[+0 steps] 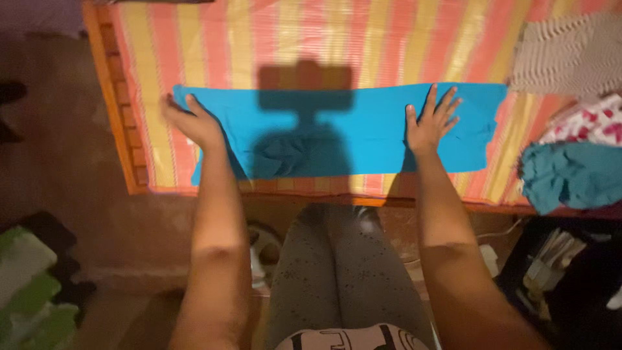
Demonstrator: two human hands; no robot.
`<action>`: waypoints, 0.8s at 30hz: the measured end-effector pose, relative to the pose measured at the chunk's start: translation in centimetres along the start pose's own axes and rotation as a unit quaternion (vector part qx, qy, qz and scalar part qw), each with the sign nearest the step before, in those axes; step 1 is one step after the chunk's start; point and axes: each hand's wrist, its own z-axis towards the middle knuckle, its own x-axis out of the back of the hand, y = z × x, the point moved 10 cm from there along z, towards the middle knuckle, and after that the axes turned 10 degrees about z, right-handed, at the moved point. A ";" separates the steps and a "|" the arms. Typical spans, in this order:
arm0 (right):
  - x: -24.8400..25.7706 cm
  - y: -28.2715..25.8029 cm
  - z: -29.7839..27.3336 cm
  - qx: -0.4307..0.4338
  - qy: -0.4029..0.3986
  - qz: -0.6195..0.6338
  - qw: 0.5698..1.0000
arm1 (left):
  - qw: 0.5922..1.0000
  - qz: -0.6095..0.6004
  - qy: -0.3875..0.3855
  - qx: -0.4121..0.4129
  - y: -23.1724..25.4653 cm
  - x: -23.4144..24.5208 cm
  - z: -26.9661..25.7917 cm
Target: The person folds several t-shirts one by one on a striped mat. They smooth each shirt, fold the sleeves and sides, then fold the body into a compact rectangle and place it aside.
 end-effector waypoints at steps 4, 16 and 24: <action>2.5 1.5 -0.2 0.028 0.054 -0.062 0.996 | 0.948 0.207 -0.171 -0.171 10.0 -3.3 -6.9; 8.0 4.2 1.3 0.072 0.036 -0.160 0.984 | 0.858 0.191 -0.414 -0.236 13.8 -3.5 -11.3; -10.9 -17.7 -12.0 0.343 -0.235 -0.066 0.907 | 0.816 0.109 -0.467 -0.323 11.4 5.3 -13.1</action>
